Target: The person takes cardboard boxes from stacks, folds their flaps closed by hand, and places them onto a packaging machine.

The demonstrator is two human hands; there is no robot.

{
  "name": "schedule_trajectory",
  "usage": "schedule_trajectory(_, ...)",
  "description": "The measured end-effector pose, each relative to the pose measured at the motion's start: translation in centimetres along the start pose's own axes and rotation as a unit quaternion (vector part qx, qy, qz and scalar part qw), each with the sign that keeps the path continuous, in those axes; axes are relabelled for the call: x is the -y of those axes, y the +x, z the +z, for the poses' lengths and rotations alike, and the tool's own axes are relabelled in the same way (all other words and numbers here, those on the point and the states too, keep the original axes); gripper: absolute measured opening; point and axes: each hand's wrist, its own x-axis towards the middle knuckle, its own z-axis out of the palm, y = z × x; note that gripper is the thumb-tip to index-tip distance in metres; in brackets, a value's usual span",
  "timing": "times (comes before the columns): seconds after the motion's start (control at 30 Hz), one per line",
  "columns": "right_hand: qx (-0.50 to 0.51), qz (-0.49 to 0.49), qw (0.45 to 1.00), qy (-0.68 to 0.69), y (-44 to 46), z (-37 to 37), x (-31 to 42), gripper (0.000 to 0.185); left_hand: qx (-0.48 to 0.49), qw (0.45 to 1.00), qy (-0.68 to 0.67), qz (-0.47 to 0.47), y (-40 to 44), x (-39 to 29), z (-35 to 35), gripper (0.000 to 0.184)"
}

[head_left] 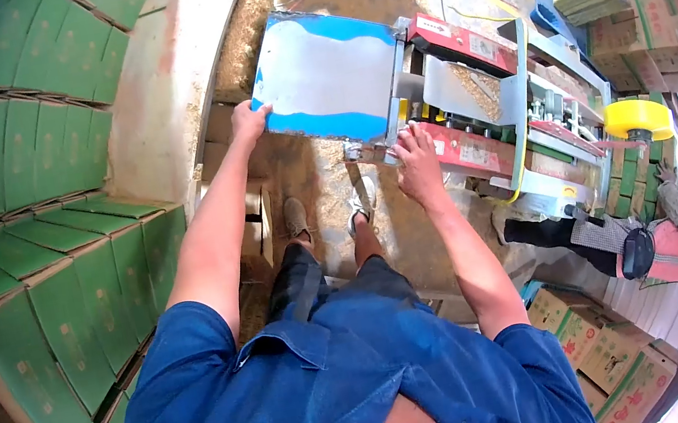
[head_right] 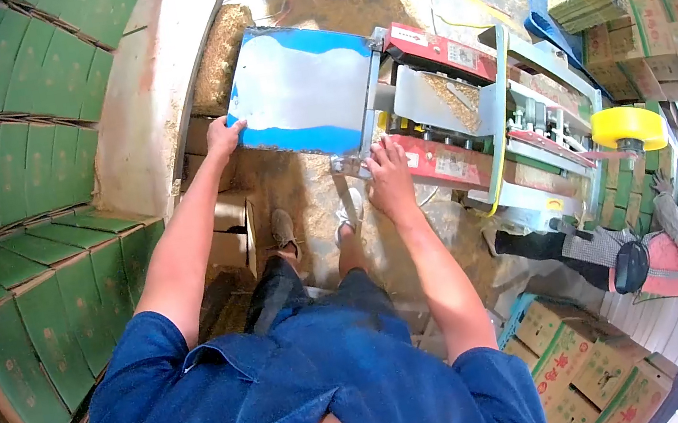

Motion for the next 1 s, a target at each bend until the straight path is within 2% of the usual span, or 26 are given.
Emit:
schedule_trajectory(0.17, 0.010, 0.010, 1.000, 0.005, 0.1, 0.0, 0.6, 0.035, -0.019, 0.999, 0.023, 0.013, 0.5, 1.6, 0.4, 0.034)
schedule_trajectory(0.37, 0.021, 0.016, 1.000, -0.009, -2.3, 0.2, 1.1, 0.036, -0.002, 0.998, -0.058, -0.014, -3.2, 5.1, 1.6, 0.035)
schedule_trajectory(0.43, 0.016, 0.017, 1.000, 0.009, -3.4, -0.4, 2.0, 0.035, -0.033, 0.998, -0.059, 0.010, -5.9, 5.2, 1.7, 0.031)
schedule_trajectory(0.53, 0.016, 0.018, 1.000, 0.009, -4.8, -0.5, 2.0, 0.038, 0.005, 0.997, -0.073, -0.015, -8.1, 5.3, 1.4, 0.030)
schedule_trajectory(0.7, 0.025, 0.012, 1.000, 0.009, -5.8, -0.1, 1.9, 0.038, -0.007, 0.996, -0.078, -0.039, -8.9, 5.0, 1.7, 0.033)
schedule_trajectory(0.83, 0.054, 0.054, 0.996, 0.037, -5.2, -0.3, 2.4, 0.036, -0.009, 0.998, -0.036, -0.047, -8.0, 5.6, 2.3, 0.030)
schedule_trajectory(0.9, 0.048, 0.046, 0.997, 0.043, -5.0, 0.7, 1.6, 0.038, -0.048, 0.997, -0.060, -0.027, -7.9, 7.6, 3.4, 0.026)
schedule_trajectory(0.97, 0.050, 0.038, 0.998, 0.023, -4.4, 1.2, 1.3, 0.035, -0.107, 0.993, -0.016, 0.053, -11.6, 5.6, 0.3, 0.026)
schedule_trajectory(1.0, 0.062, 0.045, 0.995, 0.061, -3.9, 1.6, 1.4, 0.035, -0.084, 0.995, -0.042, 0.029, -13.5, 5.2, -1.6, 0.030)
